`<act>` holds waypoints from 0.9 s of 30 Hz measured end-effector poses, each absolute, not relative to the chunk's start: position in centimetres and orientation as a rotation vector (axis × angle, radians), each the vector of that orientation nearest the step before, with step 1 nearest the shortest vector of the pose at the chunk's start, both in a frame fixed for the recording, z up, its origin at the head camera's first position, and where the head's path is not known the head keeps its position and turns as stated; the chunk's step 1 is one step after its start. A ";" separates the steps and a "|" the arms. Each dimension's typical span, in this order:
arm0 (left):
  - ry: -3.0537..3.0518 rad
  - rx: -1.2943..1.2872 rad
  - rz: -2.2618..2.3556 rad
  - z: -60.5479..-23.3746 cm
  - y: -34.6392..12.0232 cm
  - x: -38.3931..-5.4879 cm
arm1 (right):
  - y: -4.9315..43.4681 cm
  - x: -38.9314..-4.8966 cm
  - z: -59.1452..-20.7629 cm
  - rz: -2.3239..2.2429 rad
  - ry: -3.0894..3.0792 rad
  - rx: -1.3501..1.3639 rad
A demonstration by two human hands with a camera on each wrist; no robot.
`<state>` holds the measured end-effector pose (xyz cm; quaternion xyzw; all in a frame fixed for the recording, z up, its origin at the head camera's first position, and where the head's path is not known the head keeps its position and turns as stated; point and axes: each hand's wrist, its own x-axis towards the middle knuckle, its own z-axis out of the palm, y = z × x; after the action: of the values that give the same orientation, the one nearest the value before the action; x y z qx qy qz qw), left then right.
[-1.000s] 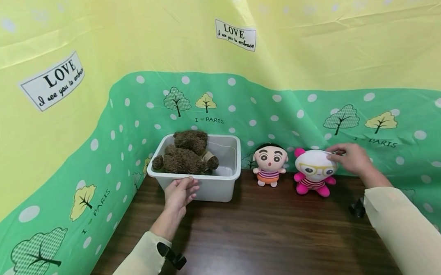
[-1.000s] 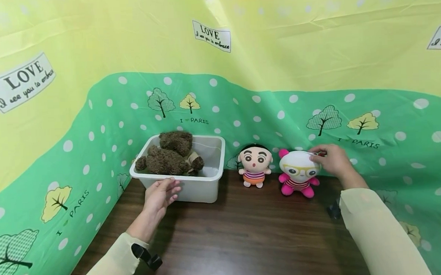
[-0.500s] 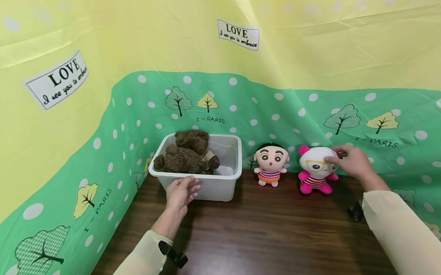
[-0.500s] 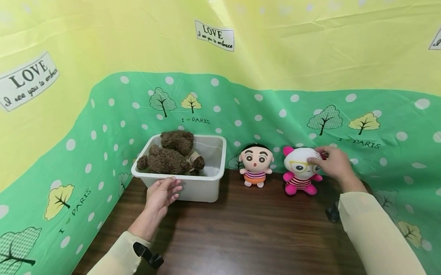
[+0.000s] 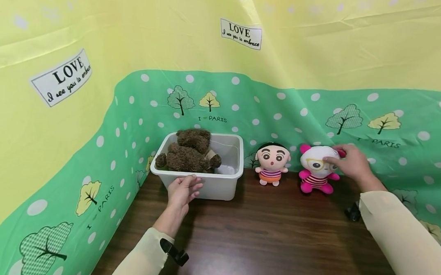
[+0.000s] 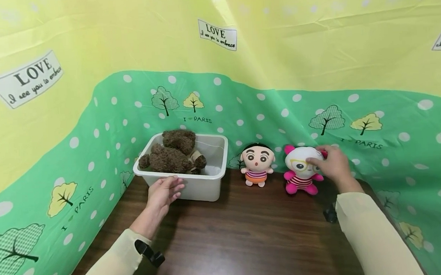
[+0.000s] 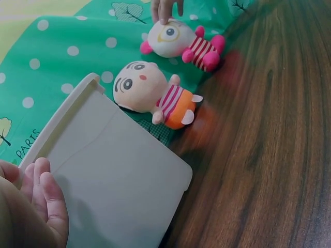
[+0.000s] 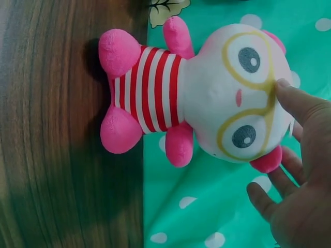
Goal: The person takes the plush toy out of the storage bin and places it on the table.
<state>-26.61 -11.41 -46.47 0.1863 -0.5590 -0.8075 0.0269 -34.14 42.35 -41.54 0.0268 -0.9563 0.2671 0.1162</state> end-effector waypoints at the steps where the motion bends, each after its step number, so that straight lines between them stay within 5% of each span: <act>1: -1.725 0.573 -2.497 -46.4 -11.4 -26.6 | 42.4 -34.1 -41.6 0.778 -2.801 0.086; 13: -1.729 0.589 -2.498 -46.9 -11.4 -26.3 | 42.6 -33.2 -41.4 0.755 -2.823 0.111; 27: -1.743 0.560 -2.560 -45.9 -12.0 -26.4 | 37.3 -32.9 -35.8 0.710 -2.805 0.235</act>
<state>-26.40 -11.96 -45.87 0.1781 -0.5537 -0.8134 -0.0030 -32.94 37.33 -35.78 0.0803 -0.9594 0.2428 0.1191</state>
